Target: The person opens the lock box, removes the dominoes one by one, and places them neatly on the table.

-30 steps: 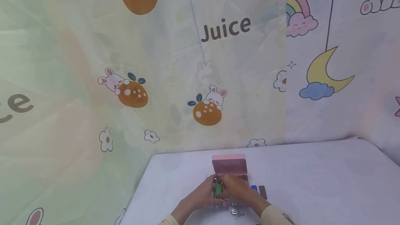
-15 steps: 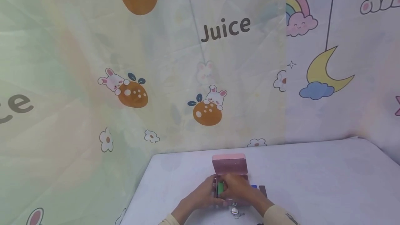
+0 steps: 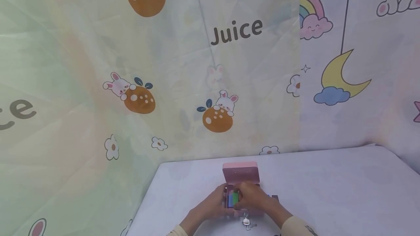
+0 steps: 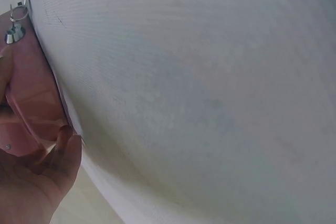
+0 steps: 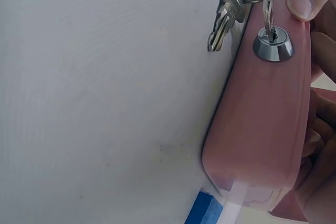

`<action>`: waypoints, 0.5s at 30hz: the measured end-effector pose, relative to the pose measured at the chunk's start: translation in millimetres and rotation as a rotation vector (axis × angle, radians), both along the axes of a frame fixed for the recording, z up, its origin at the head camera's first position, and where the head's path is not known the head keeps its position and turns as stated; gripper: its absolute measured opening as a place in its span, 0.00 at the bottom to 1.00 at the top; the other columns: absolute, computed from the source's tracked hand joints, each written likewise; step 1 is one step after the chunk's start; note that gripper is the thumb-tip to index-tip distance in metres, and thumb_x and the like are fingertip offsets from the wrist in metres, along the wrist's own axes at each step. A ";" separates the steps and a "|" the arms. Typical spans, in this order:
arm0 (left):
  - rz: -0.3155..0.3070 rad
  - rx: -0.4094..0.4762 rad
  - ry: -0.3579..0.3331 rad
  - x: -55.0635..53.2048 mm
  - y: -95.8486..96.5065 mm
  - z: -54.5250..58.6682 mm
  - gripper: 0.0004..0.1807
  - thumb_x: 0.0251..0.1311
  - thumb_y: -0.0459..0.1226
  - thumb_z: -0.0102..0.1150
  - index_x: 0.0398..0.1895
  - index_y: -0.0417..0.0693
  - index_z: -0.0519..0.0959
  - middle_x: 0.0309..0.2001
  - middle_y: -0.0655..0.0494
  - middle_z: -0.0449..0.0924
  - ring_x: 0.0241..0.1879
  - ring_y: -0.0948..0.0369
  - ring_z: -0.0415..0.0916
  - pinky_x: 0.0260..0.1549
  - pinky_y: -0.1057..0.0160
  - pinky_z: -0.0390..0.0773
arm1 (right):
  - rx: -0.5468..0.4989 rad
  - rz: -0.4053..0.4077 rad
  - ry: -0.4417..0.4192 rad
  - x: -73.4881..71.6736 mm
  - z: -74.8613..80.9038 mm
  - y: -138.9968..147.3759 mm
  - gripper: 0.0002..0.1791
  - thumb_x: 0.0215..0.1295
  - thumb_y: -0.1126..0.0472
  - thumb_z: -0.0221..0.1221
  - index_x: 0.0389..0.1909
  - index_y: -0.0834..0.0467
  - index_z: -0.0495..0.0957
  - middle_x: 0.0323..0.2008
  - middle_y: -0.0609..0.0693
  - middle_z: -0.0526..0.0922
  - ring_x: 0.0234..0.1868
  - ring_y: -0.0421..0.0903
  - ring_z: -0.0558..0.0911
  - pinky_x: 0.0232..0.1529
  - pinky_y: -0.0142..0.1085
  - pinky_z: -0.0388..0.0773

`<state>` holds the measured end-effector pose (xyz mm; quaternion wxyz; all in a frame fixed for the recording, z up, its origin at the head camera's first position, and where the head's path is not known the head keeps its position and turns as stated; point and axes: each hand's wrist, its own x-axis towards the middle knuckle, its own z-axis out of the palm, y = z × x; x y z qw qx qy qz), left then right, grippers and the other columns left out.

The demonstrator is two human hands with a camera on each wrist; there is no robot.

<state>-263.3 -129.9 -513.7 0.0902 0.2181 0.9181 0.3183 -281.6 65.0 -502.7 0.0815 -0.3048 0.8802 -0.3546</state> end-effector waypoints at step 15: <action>-0.003 -0.004 0.015 -1.4 -2.0 -6.1 0.52 0.40 0.56 0.72 0.69 0.55 0.56 0.62 0.60 0.63 0.56 0.68 0.63 0.59 0.61 0.66 | 0.022 -0.013 0.029 -1.5 -1.1 7.3 0.22 0.40 0.52 0.75 0.38 0.57 0.82 0.19 0.38 0.74 0.22 0.36 0.71 0.20 0.29 0.69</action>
